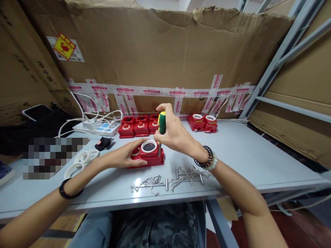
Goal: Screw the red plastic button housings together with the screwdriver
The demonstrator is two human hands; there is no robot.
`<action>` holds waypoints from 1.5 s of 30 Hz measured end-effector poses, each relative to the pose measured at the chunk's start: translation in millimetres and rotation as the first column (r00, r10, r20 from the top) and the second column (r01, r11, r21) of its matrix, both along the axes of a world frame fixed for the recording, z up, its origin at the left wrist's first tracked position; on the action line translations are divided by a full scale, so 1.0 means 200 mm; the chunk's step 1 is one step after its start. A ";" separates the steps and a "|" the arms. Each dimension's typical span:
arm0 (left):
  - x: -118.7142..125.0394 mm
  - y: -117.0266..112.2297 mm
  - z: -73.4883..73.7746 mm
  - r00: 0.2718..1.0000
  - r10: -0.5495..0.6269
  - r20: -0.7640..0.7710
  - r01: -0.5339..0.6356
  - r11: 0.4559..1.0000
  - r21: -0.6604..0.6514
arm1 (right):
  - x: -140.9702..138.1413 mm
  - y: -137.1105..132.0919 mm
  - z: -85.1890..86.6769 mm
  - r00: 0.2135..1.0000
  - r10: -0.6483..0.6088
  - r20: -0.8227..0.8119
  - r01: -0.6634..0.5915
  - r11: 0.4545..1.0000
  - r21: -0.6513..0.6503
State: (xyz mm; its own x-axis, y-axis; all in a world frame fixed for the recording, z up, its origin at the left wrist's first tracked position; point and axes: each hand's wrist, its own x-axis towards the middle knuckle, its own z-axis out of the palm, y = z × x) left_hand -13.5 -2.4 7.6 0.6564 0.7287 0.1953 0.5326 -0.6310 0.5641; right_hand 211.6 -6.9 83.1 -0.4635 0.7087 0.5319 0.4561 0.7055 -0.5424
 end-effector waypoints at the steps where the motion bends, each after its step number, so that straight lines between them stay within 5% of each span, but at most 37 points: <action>1: 0.00 0.00 0.00 1.000 -0.002 0.001 0.002 1.000 0.001 | 0.00 -0.01 0.00 1.000 0.028 -0.004 -0.028 0.999 -0.023; 7: 0.00 0.00 0.00 1.000 0.005 -0.014 -0.004 1.000 0.009 | -0.01 -0.01 0.00 0.994 -0.110 0.014 0.108 0.990 0.085; 16: 0.00 0.00 0.00 1.000 0.004 0.002 -0.004 1.000 -0.004 | 0.00 -0.03 0.00 1.000 0.006 -0.012 -0.006 1.000 -0.010; 24: 0.00 0.00 0.00 1.000 0.008 -0.007 -0.008 1.000 -0.010 | -0.02 -0.01 0.00 0.987 -0.153 0.043 0.146 0.981 0.130; 29: 0.00 0.00 0.00 1.000 0.008 -0.014 -0.008 1.000 -0.014 | 0.00 -0.03 0.03 0.994 -0.053 0.100 0.050 0.998 0.036; 34: 0.00 0.00 0.00 1.000 0.010 -0.016 -0.010 1.000 -0.014 | -0.01 -0.03 0.04 0.997 -0.075 0.034 0.071 0.991 0.111; 40: 0.00 0.00 0.00 1.000 0.000 -0.008 0.000 1.000 0.001 | -0.02 -0.02 0.04 0.982 0.172 -0.080 -0.178 0.982 -0.066; 45: 0.00 0.00 0.00 1.000 0.002 -0.006 -0.002 1.000 0.003 | -0.03 -0.02 0.03 0.998 0.066 -0.020 -0.066 0.997 -0.028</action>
State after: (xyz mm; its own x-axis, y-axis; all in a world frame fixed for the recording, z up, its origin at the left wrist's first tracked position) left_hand -13.9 -2.8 7.8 0.6564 0.7292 0.1935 0.5368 -0.6316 0.5594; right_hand 205.9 -11.1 89.7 -0.4998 0.6921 0.5209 0.3987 0.7177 -0.5710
